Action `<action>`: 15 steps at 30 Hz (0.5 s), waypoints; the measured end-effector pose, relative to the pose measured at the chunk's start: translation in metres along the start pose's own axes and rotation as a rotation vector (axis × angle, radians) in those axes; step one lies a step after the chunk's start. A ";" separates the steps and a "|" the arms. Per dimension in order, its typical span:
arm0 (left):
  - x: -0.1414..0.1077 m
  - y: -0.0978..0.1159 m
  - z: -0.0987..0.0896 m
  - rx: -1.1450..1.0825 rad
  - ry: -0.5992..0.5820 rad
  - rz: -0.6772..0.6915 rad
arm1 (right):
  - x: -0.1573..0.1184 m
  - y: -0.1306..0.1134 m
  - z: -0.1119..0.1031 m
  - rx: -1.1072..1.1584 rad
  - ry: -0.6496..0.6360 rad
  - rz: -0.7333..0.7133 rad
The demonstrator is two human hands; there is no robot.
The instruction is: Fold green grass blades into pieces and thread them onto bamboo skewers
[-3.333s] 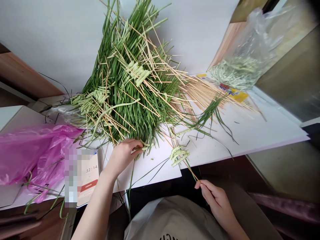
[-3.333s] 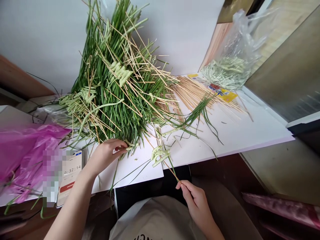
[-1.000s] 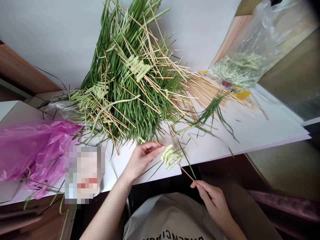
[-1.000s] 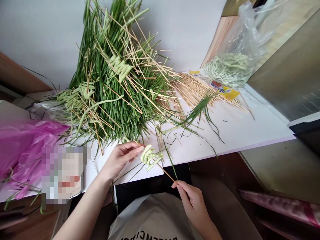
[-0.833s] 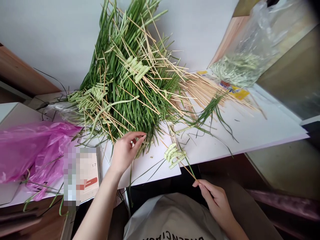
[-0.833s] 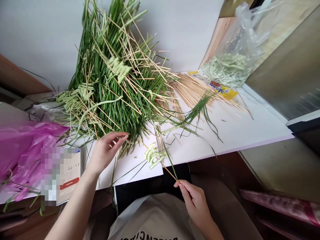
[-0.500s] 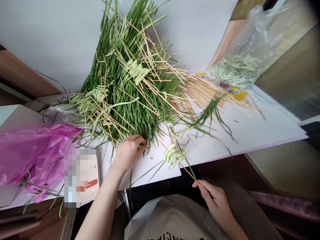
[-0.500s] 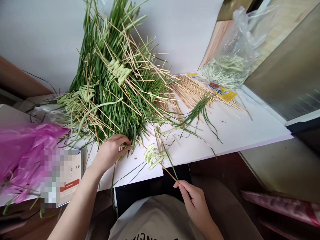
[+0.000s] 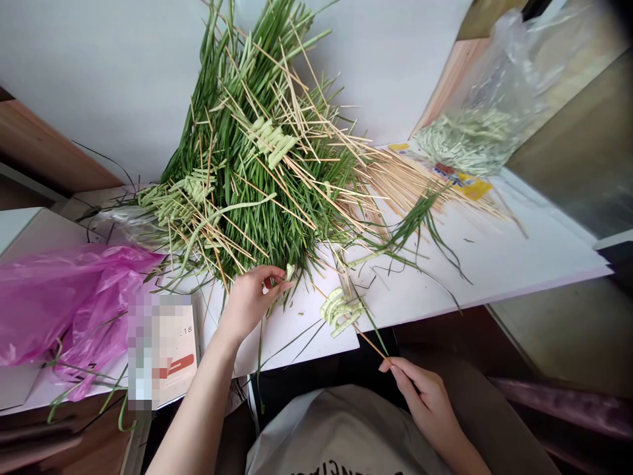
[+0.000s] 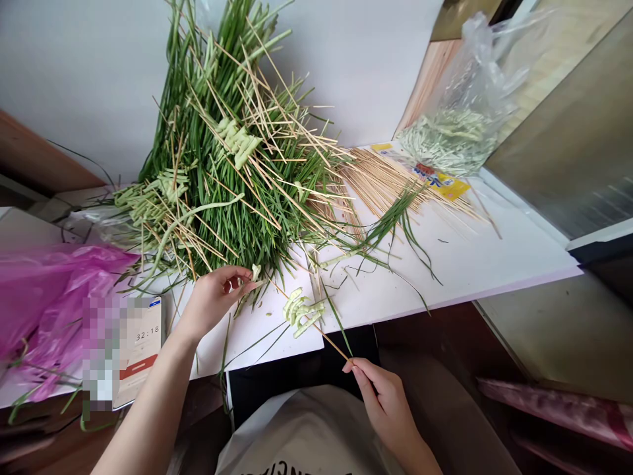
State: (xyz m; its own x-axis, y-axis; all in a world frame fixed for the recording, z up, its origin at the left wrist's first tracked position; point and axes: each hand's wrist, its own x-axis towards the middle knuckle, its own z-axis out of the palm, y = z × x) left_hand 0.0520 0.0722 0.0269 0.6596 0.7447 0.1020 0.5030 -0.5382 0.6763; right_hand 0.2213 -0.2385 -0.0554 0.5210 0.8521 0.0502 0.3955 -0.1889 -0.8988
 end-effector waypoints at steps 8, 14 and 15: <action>-0.006 0.017 -0.012 0.118 -0.057 -0.060 | -0.003 0.002 -0.001 -0.007 0.004 0.006; -0.013 0.025 -0.029 0.289 0.012 -0.007 | -0.005 0.005 -0.001 -0.021 0.001 0.019; -0.013 0.024 -0.033 0.285 0.030 -0.006 | -0.005 0.005 -0.002 -0.020 -0.001 0.016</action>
State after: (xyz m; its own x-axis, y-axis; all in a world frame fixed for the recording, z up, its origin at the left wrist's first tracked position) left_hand 0.0371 0.0623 0.0658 0.6411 0.7575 0.1232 0.6464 -0.6196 0.4453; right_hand 0.2220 -0.2444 -0.0597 0.5265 0.8494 0.0359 0.4028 -0.2120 -0.8904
